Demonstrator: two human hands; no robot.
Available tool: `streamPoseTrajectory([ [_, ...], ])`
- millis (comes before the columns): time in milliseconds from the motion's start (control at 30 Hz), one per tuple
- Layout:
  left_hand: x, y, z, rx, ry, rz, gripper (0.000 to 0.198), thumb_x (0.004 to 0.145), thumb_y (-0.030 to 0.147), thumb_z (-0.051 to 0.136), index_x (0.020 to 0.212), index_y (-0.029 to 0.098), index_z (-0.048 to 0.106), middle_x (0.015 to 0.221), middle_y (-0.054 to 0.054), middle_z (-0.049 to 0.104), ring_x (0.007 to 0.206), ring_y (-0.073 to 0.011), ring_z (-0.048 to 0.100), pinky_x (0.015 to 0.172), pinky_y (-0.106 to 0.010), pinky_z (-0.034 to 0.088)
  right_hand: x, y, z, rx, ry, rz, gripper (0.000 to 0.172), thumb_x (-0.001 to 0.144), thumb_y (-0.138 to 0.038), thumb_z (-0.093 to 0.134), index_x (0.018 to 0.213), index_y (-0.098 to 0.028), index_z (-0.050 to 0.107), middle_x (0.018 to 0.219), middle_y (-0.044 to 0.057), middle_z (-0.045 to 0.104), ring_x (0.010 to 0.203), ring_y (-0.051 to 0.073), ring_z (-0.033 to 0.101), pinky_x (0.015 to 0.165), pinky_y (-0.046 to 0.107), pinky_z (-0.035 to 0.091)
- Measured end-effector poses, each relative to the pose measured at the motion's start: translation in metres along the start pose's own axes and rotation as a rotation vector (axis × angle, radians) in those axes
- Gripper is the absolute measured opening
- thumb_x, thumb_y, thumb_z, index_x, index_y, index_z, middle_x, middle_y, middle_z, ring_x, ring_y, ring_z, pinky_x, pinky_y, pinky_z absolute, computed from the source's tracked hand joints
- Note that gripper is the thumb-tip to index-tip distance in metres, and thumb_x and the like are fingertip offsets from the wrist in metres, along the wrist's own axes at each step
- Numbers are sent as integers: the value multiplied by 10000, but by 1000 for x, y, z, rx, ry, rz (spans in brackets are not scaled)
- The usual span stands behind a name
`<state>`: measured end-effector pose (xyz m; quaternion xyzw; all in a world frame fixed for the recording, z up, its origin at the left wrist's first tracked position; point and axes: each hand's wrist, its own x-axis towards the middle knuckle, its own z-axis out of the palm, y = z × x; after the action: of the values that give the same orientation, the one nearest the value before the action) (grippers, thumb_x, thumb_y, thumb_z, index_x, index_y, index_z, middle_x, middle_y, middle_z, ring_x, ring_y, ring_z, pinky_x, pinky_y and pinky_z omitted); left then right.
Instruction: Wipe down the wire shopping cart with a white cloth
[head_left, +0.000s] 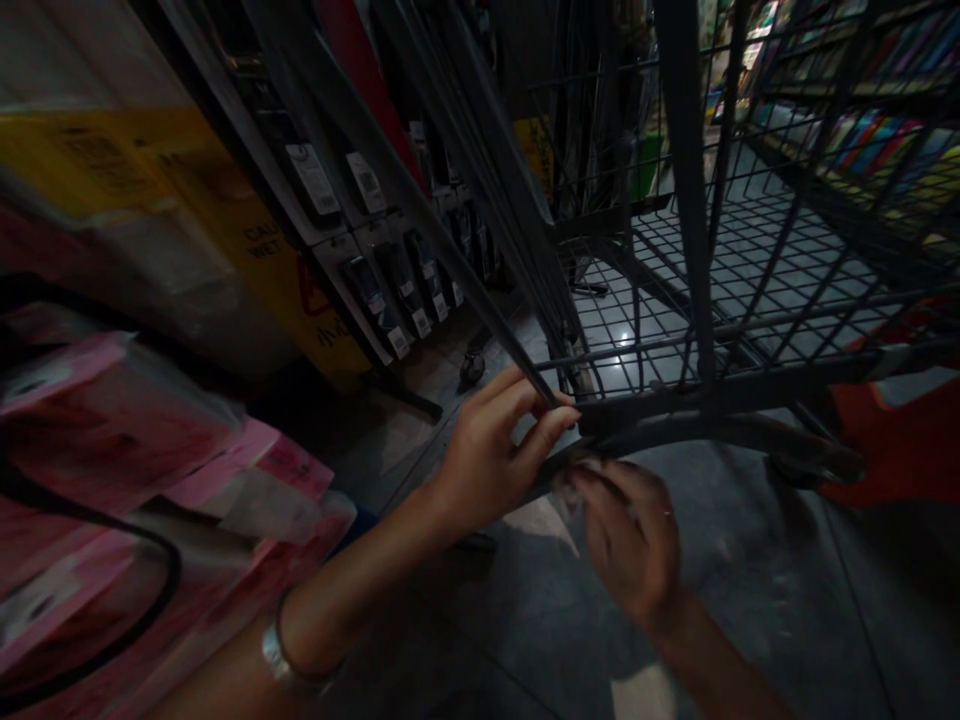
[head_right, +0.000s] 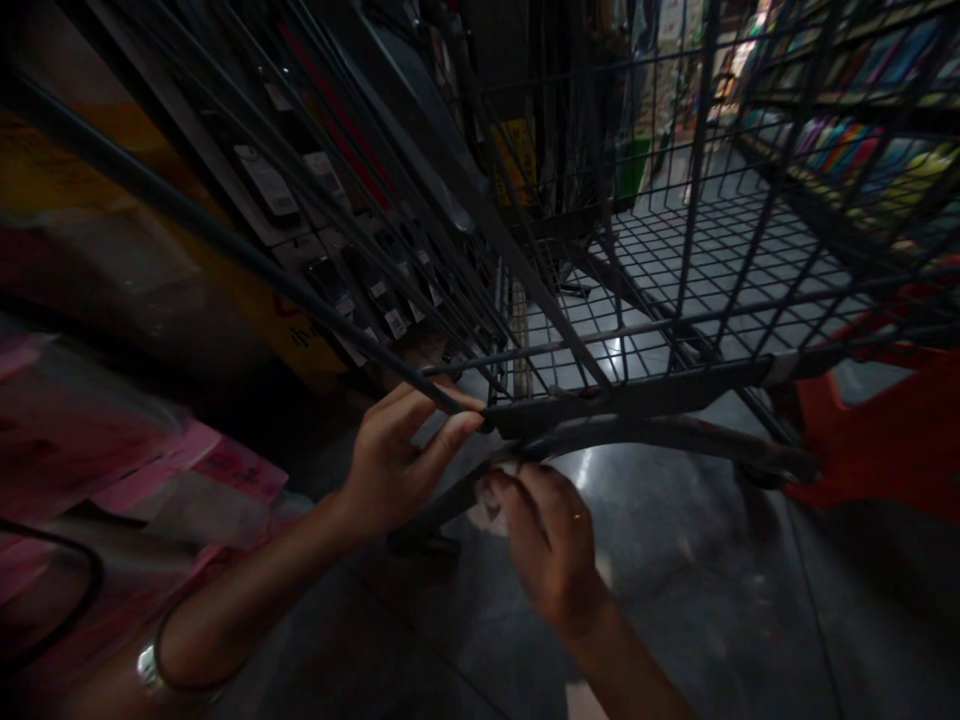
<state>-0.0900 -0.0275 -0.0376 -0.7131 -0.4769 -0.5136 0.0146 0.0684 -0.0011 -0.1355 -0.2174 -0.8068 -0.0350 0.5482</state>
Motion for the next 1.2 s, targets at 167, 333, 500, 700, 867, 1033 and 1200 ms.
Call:
streamPoseTrajectory([
  [167,-1,0,-1,16,-12,-14,29,876,180,601,870,178,629,826,6,650,761,-87,603,679,-207,496,-38,-24,37,2,-206,-149,211,927,-104,494,995,-187,676,930,51,697,796,167,610,709,288,512],
  [333,-1,-1,-1,40,-9,-11,44,877,176,597,861,189,637,807,1,664,761,-101,614,673,-219,505,-49,-25,42,28,-234,-157,211,911,-85,498,901,-184,683,840,53,696,749,165,598,677,300,487],
  [500,-2,0,0,69,12,-22,57,877,171,590,882,195,642,794,6,644,737,-97,610,661,-212,503,-16,-10,11,-5,-77,19,157,889,-103,566,949,-186,684,879,46,678,781,160,593,730,292,499],
  [700,-18,-1,7,128,30,-111,117,905,223,544,1002,229,609,943,-10,628,894,-128,600,779,-254,513,13,17,-20,4,151,209,247,869,-62,515,1020,-193,661,968,58,601,905,171,594,776,321,531],
  [867,-33,-6,16,148,-16,-212,217,907,323,538,1105,245,576,1037,-35,610,975,-172,580,827,-311,506,19,39,-35,-28,278,306,275,851,-73,544,1061,-222,642,996,52,574,938,181,598,796,343,539],
  [1033,-36,-7,24,17,22,-315,194,920,360,517,1061,247,590,987,-39,616,932,-164,593,818,-301,482,18,58,-46,-72,345,418,268,836,-60,536,1027,-216,638,980,50,589,951,185,600,800,348,528],
  [1200,-30,-4,31,3,126,-354,159,915,361,529,956,238,622,916,-19,623,885,-150,598,801,-277,490,2,81,-54,-76,424,675,146,828,-182,572,950,-184,652,927,56,608,879,181,602,718,311,511],
])
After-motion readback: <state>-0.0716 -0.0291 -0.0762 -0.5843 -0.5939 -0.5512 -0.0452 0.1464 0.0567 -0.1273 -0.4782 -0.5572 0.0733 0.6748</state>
